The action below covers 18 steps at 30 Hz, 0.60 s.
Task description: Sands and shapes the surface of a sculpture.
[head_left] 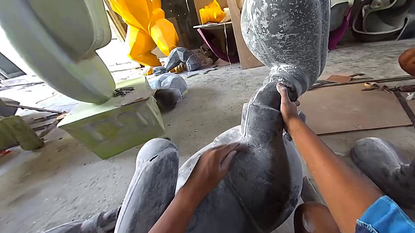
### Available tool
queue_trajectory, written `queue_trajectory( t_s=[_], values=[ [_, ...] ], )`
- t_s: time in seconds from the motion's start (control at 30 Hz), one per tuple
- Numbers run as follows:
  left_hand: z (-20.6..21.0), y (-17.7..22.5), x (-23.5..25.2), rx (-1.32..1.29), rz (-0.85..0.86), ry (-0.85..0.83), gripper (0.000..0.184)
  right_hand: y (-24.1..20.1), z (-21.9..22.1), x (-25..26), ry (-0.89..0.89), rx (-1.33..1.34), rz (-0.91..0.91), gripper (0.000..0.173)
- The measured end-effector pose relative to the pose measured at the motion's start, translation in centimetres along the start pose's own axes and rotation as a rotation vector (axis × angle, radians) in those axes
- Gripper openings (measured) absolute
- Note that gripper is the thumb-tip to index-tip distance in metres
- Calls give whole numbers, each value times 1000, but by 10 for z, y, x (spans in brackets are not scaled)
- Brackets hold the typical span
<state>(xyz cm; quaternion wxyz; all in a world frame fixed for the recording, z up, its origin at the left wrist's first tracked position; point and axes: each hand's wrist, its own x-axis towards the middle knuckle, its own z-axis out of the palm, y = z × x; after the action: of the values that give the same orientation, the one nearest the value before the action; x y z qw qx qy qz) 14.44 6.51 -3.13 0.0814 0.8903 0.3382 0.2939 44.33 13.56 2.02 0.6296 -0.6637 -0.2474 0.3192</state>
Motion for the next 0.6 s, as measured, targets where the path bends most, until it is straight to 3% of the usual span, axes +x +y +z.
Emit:
queue_trajectory(
  t_s=[0.1, 0.3, 0.47, 0.6],
  values=[
    [2, -4, -45, 2, -64, 46, 36, 4, -3, 2, 0, 5, -16, 135],
    [13, 5, 12, 6, -51, 56, 32, 0, -5, -3, 1, 20, -16, 131],
    [10, 2, -44, 22, -87, 90, 36, 2, -10, 0, 2, 22, -24, 130],
    [11, 6, -6, 53, -80, 65, 33, 1, -7, -3, -1, 18, -3, 131]
  ],
)
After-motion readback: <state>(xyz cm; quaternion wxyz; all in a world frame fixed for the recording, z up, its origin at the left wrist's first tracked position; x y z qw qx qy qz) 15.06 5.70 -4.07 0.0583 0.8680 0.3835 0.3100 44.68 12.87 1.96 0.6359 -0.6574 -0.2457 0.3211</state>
